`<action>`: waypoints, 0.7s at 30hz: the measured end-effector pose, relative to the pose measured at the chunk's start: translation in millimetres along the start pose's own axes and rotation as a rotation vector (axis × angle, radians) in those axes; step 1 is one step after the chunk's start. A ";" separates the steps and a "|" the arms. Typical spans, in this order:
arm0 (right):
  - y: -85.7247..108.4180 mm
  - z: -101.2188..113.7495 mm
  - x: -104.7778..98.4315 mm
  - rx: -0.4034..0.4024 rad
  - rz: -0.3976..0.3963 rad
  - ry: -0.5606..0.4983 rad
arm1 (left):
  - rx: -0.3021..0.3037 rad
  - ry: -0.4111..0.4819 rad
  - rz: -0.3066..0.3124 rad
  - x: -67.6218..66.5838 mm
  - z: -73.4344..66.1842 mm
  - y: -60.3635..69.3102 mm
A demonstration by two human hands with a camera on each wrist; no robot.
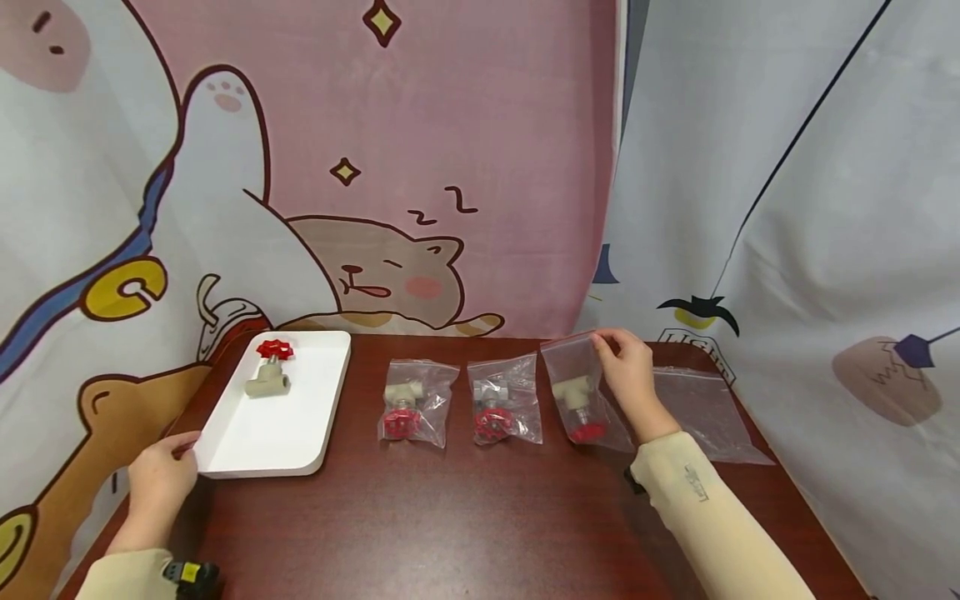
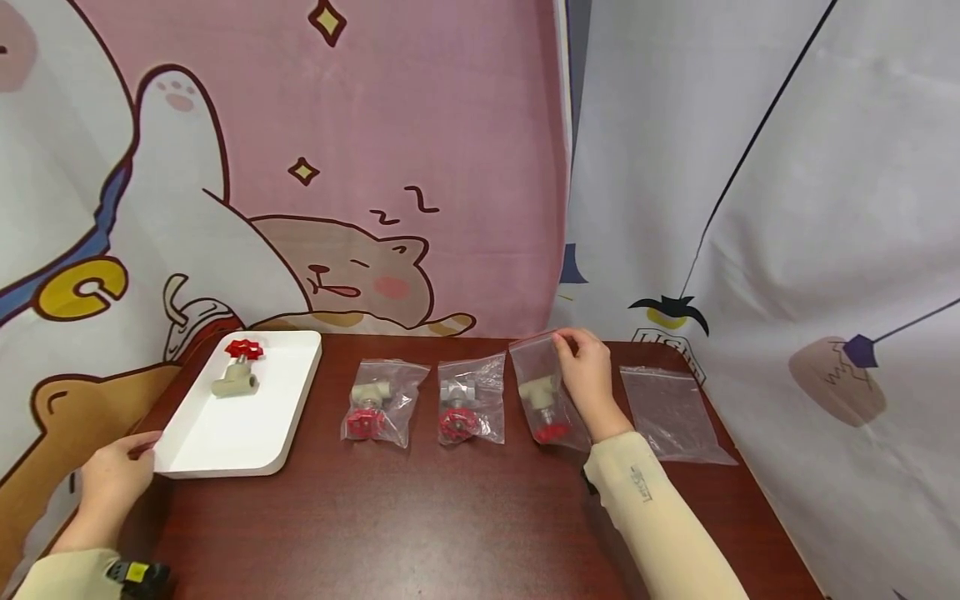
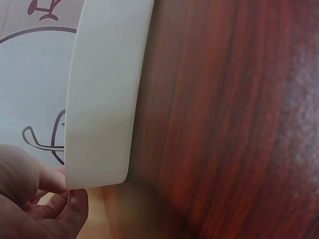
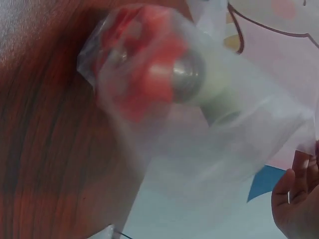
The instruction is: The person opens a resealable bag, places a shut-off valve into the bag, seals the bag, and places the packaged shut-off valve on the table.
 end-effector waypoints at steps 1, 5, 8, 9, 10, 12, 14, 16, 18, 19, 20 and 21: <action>-1.2 -0.8 1.2 0.015 0.007 0.006 | -0.002 0.001 0.002 0.2 0.4 -0.3; -5.0 -4.3 7.8 0.056 0.040 0.013 | -0.010 0.005 0.012 1.2 2.3 -0.9; -6.3 -5.5 11.5 0.067 0.053 0.014 | -0.025 0.010 0.025 0.9 2.6 -1.5; -6.6 -6.0 12.4 0.068 0.054 0.016 | -0.031 0.012 0.031 0.9 2.7 -1.7; -6.6 -6.4 13.0 0.070 0.054 0.016 | -0.038 0.016 0.038 0.9 2.8 -1.9; -6.7 -8.0 14.4 0.073 0.051 0.014 | -0.046 0.020 0.045 0.9 2.9 -2.0; -6.4 -10.7 16.0 0.081 0.052 0.012 | -0.048 0.019 0.043 0.8 2.8 -2.1; -6.0 -13.7 17.7 0.093 0.054 0.011 | -0.047 0.016 0.036 0.5 2.5 -1.9; -5.6 -16.8 19.2 0.107 0.056 0.009 | -0.047 0.016 0.032 0.2 1.9 -1.8; -5.4 -17.9 19.6 0.113 0.055 0.006 | -0.048 0.017 0.032 0.2 1.7 -1.7; -5.2 -18.9 20.0 0.119 0.054 0.002 | -0.049 0.016 0.031 0.2 1.6 -1.5; -5.1 -19.7 20.2 0.126 0.054 0.000 | -0.052 0.019 0.032 0.2 1.6 -1.5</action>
Point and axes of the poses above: each hand's wrist, its own y-axis away from the middle knuckle, its own x-axis out of the palm, z = x × y, the point moved 5 cm from there along -y, towards the middle knuckle, and after that the axes turned 12 degrees about z, right-handed, at the moved point
